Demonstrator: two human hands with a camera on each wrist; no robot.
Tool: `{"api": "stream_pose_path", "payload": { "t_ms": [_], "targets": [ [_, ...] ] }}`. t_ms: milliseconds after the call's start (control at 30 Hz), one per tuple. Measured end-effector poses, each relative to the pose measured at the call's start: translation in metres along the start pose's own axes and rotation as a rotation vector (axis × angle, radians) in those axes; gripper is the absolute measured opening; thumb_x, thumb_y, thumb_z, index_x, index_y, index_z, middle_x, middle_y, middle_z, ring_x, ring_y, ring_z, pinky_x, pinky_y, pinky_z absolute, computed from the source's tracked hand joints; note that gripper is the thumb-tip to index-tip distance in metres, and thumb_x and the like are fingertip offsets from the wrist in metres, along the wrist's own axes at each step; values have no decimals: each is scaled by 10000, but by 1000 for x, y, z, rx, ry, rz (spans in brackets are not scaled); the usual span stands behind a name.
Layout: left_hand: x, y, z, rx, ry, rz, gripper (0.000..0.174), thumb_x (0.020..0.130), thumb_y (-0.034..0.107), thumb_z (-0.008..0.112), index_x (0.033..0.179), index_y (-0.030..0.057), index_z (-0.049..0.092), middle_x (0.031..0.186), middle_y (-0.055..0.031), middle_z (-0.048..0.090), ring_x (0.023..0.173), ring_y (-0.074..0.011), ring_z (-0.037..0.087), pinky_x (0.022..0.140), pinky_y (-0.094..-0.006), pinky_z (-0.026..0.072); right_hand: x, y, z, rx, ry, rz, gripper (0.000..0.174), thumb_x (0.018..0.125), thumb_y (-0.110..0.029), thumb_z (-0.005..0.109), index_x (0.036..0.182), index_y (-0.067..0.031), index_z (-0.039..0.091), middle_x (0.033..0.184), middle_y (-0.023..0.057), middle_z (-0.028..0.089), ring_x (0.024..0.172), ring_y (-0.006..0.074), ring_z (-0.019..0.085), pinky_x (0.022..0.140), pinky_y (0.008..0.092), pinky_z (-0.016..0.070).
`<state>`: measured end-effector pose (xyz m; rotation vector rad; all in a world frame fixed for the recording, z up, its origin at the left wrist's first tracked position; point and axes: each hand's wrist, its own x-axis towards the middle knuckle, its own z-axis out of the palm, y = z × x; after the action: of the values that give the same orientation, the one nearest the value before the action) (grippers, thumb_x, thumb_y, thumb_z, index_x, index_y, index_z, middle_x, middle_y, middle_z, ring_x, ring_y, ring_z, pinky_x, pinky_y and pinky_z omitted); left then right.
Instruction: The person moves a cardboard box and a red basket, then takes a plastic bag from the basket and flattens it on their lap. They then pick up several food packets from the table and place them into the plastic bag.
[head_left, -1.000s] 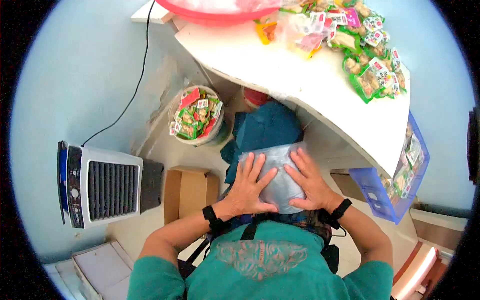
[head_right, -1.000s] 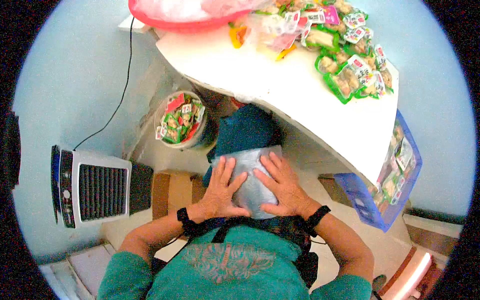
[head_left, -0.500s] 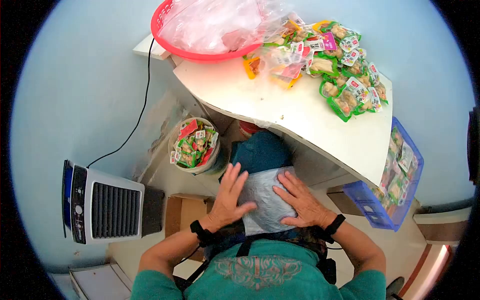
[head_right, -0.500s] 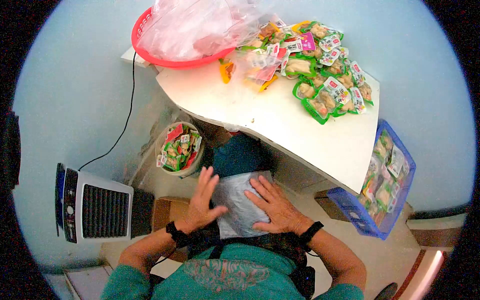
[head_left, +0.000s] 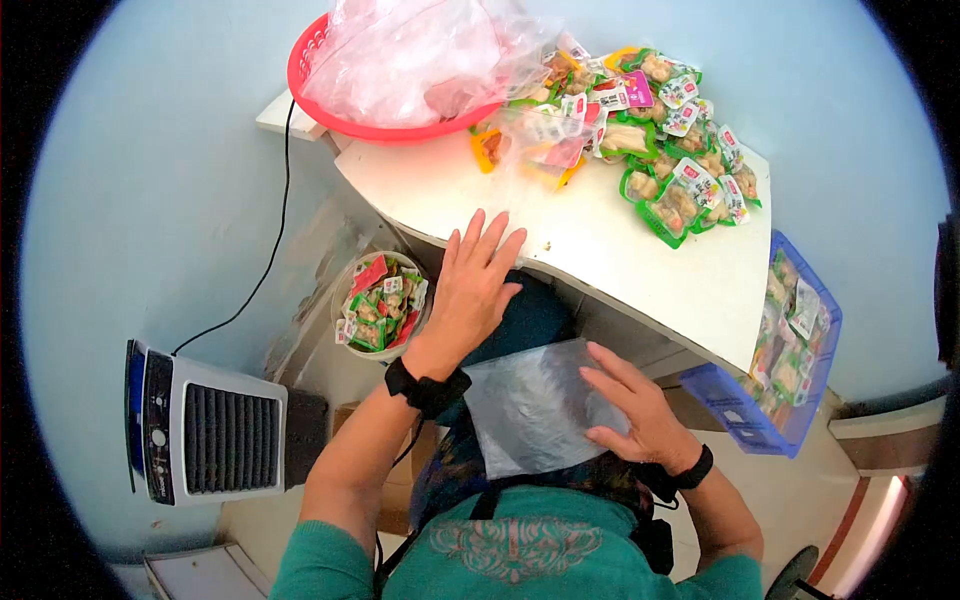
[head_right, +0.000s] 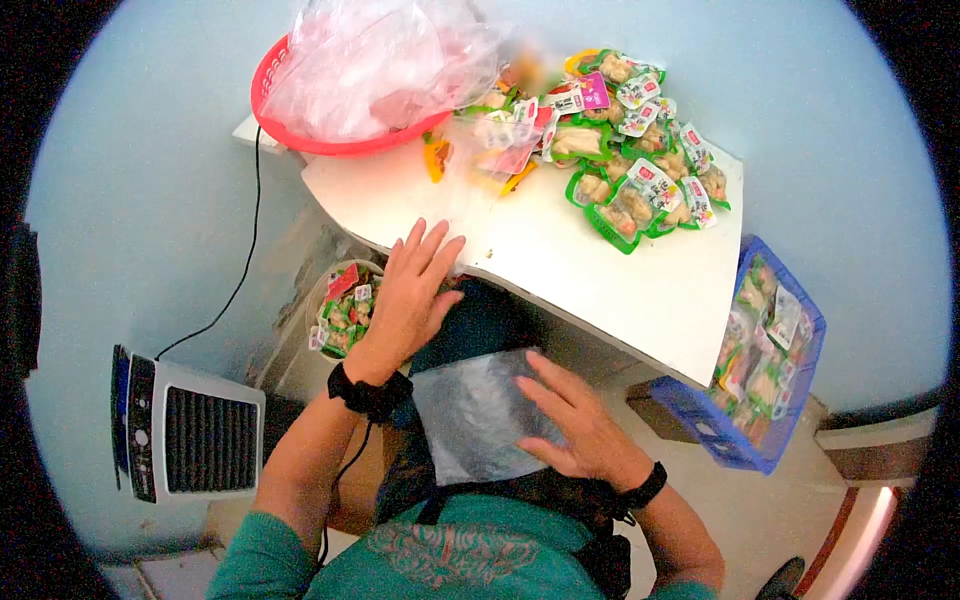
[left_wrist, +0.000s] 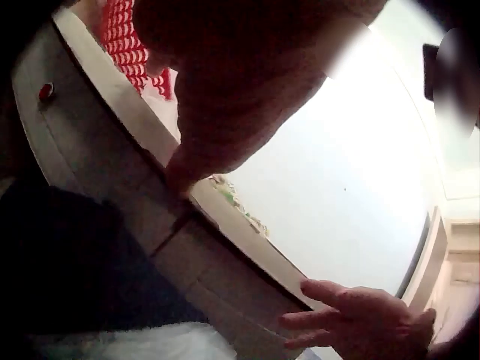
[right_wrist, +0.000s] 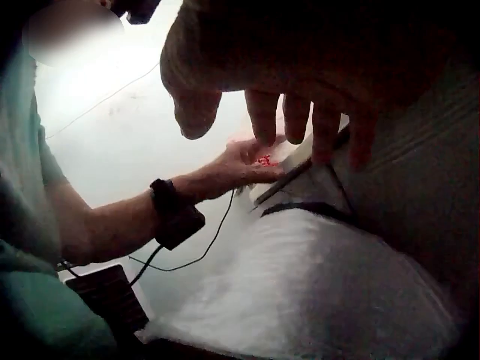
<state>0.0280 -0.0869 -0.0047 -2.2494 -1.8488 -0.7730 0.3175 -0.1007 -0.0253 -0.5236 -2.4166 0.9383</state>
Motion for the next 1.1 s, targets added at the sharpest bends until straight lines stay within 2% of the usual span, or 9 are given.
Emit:
{"api": "stream_pose_path", "payload": {
  "t_ms": [100, 300, 400, 600, 633, 733, 867, 967, 1100],
  "targets": [
    [6, -17, 14, 51, 47, 42, 471, 797, 54, 712, 1250, 97, 591, 1408, -132, 498, 1351, -393, 405, 1094, -543, 352, -5, -7, -10, 46, 48, 52, 634, 814, -246, 756, 1361, -42, 509, 1501, 225, 381, 1351, 397, 425, 1102, 445, 370],
    [9, -19, -7, -143, 274, 46, 264, 857, 35, 654, 1117, 68, 678, 1199, -122, 663, 1177, -344, 594, 1047, -495, 428, -9, -5, -16, 23, 184, 112, 564, 826, -217, 740, 1319, -24, 545, 1466, 224, 433, 1300, 370, 496, 1065, 419, 420],
    [5, 5, -54, -580, 302, -119, 238, 934, 81, 597, 1159, 25, 648, 1181, -147, 674, 1107, -306, 642, 1007, -458, 474, -7, -7, -22, 25, 253, 125, 543, 844, -251, 736, 1303, -19, 560, 1450, 217, 456, 1281, 330, 523, 1037, 400, 447],
    [-24, 32, -121, -1657, 327, -354, 249, 1009, 140, 506, 1135, -45, 615, 1088, -194, 683, 1036, -273, 673, 916, -403, 541, 10, -13, -23, 378, 426, 253, 788, 856, -521, 694, 1430, -44, 441, 1484, 166, 422, 1305, 287, 494, 1019, 409, 460],
    [-31, 29, -118, -1619, 277, -407, 287, 1017, 207, 506, 1147, -30, 603, 1076, -197, 685, 1015, -293, 679, 891, -411, 555, 13, -14, -23, 430, 428, 284, 936, 814, -604, 697, 1479, -39, 360, 1497, 149, 402, 1324, 285, 470, 1052, 417, 431],
    [-48, 25, -106, -1725, 93, -493, 290, 1021, 221, 501, 1139, -25, 601, 1084, -199, 681, 994, -291, 686, 869, -414, 563, 15, -3, -17, 596, 478, 260, 997, 791, -617, 713, 1489, -18, 331, 1507, 156, 378, 1343, 276, 445, 1090, 405, 391],
    [-67, 30, -80, -1845, 21, -646, 295, 1023, 244, 499, 1129, -11, 601, 1053, -184, 690, 947, -271, 698, 851, -399, 566, 18, -8, -19, 917, 346, 483, 580, 907, -415, 682, 1295, -9, 536, 1229, 131, 623, 1143, 189, 587, 990, 352, 456],
    [-76, 27, -66, -1764, 56, -727, 276, 1025, 235, 504, 1130, 6, 615, 996, -133, 703, 854, -193, 699, 743, -315, 577, 8, -1, -7, 857, 353, 483, 242, 976, -257, 610, 1074, -37, 600, 980, 82, 690, 916, 143, 644, 859, 311, 504],
    [-92, 11, -51, -1252, 56, -721, 268, 1028, 240, 514, 1134, 22, 628, 888, -69, 688, 715, -111, 650, 594, -232, 529, 9, -3, -4, 874, 588, 521, 158, 1011, -191, 542, 959, -45, 570, 821, 64, 658, 718, 143, 635, 676, 296, 545]
  ]
}}
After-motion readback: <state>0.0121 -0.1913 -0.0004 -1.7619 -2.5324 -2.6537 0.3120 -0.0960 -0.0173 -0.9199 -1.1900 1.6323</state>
